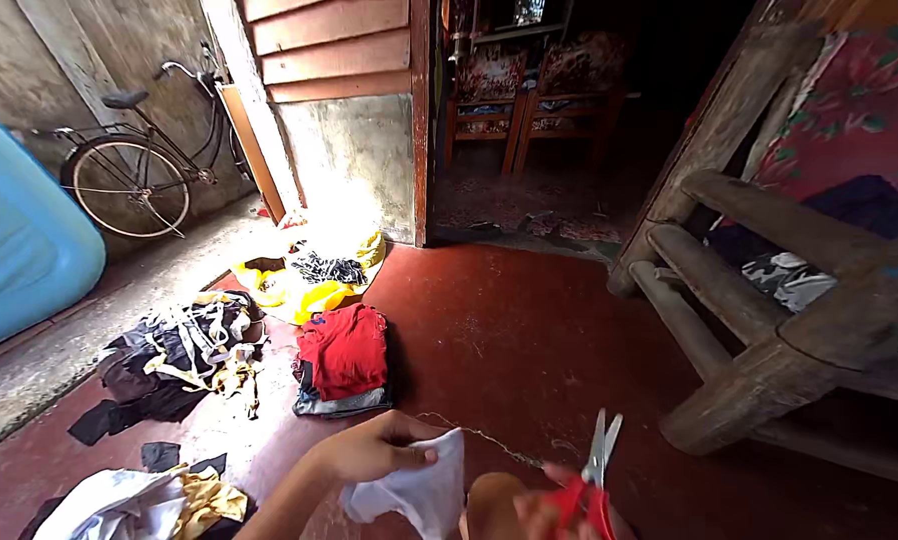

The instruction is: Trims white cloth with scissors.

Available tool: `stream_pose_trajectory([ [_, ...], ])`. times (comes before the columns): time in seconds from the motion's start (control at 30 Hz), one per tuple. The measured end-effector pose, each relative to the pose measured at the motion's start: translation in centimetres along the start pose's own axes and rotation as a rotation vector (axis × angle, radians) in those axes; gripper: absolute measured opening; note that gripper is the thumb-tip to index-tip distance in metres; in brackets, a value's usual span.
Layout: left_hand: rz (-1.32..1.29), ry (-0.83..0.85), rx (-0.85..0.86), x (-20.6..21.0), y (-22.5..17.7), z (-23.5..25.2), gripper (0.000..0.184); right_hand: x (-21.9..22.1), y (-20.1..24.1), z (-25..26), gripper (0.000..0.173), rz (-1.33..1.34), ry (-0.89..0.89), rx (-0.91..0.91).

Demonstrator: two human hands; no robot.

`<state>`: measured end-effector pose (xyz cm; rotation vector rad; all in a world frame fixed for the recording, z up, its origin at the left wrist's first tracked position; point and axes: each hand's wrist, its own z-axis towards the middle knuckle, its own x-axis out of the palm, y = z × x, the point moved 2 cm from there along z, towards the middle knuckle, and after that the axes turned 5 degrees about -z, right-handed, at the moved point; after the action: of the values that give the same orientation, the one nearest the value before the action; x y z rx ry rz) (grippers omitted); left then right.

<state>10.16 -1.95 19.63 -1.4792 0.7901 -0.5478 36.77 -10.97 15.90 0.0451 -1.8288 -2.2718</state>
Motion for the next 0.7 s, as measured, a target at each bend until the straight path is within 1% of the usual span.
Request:
stream_pose_trajectory([
  [0.03, -0.015, 0.077, 0.026, 0.5, -1.9, -1.1, 0.039, 0.7, -0.2, 1.6, 0.063, 0.029, 0.023, -0.097],
  [0.07, -0.019, 0.136, 0.059, 1.0, -3.5, -2.1, 0.045, 2.0, 0.1, 3.3, 0.07, 0.077, 0.059, -0.13],
  [0.1, -0.014, 0.159, 0.099, 1.6, -4.9, -2.9, 0.047, 3.6, 0.9, 4.6, 0.075, 0.119, 0.095, -0.109],
  [0.13, 0.004, 0.144, 0.133, 1.9, -6.1, -3.7, 0.047, 5.3, 1.9, 5.4, 0.079, 0.162, 0.16, -0.071],
  [0.2, 0.033, 0.071, 0.165, 2.0, -8.0, -5.2, 0.047, 7.9, 3.1, 5.9, 0.084, 0.281, 0.35, 0.068],
  [0.27, -0.013, -0.015, 0.159, 1.8, -8.9, -6.8, 0.042, 8.9, 3.3, 5.3, 0.091, 0.365, 0.506, 0.175],
  [0.33, -0.087, -0.111, 0.155, 1.3, -9.1, -8.6, 0.038, 8.8, 3.8, 4.7, 0.084, 0.43, 0.57, 0.169],
  [0.4, -0.193, -0.274, 0.195, 0.7, -8.5, -10.3, 0.03, 7.9, 4.5, 4.4, 0.074, 0.45, 0.564, 0.102],
  [0.43, -0.286, -0.342, 0.247, 0.3, -8.1, -11.1, 0.026, 7.0, 4.6, 4.4, 0.069, 0.476, 0.546, 0.041],
  [0.5, -0.453, -0.437, 0.325, -0.3, -7.0, -11.9, 0.022, 5.0, 4.6, 4.3, 0.066, 0.562, 0.472, -0.073],
  [0.53, -0.483, -0.461, 0.337, -0.4, -6.2, -11.9, 0.021, 4.1, 4.9, 4.2, 0.066, 0.657, 0.437, -0.09],
  [0.57, -0.468, -0.476, 0.329, -0.3, -5.3, -11.5, 0.019, 3.6, 5.3, 3.9, 0.066, 0.778, 0.416, -0.079],
  [0.63, -0.379, -0.439, 0.299, 0.8, -3.7, -9.8, 0.019, 3.2, 6.1, 3.5, 0.067, 0.983, 0.368, -0.04],
  [0.7, -0.237, -0.395, 0.256, 1.8, -2.4, -7.7, 0.025, 3.2, 6.3, 3.5, 0.068, 1.052, 0.28, -0.004],
])
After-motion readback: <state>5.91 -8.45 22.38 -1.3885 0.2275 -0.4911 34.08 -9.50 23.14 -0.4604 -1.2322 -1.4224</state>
